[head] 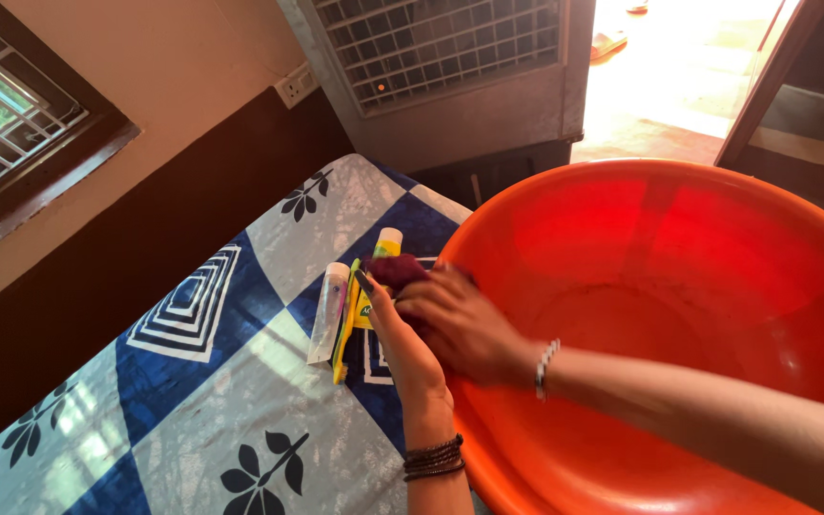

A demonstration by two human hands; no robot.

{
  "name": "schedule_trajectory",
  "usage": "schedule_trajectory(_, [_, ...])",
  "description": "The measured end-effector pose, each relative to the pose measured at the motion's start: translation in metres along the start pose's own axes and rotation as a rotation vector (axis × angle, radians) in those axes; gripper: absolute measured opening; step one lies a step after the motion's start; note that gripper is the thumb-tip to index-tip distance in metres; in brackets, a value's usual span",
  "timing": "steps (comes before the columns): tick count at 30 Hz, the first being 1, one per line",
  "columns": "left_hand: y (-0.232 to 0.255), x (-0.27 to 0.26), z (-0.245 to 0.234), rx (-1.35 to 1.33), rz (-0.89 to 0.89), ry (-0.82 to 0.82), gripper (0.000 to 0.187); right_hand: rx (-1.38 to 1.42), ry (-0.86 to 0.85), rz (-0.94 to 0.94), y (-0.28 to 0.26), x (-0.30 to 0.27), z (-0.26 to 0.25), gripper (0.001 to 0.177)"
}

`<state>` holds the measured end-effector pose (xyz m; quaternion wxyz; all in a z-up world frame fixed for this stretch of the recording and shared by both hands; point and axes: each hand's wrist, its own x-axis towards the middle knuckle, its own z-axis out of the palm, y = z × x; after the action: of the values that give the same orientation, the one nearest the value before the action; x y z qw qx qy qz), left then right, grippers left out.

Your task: The person hand-washes a dark purple cloth in an orange plastic basin. They repeatedly submerge, agitate, wring, and squeeze the cloth, then flip the basin to wipe its exterior with the same cloth.

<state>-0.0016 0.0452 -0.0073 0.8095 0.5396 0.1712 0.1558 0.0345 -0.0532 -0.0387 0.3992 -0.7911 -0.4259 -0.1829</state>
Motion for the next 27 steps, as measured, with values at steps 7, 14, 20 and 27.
schedule_trajectory(7, [0.009,-0.014,0.006,0.358,0.055,0.125,0.088,-0.472,0.062,0.076,0.077,0.038,-0.046,0.026])
schedule_trajectory(14, [0.01,-0.022,0.005,0.401,0.092,0.076,0.08,-0.778,-0.06,0.357,0.139,-0.009,-0.16,0.036])
schedule_trajectory(20, [-0.008,-0.01,-0.006,0.479,0.259,0.048,0.071,-0.766,-0.274,0.725,0.13,-0.079,-0.25,0.041])
schedule_trajectory(27, [-0.008,-0.011,-0.01,0.556,0.245,0.059,0.068,-1.269,-0.511,0.59,0.075,-0.173,-0.276,0.039])
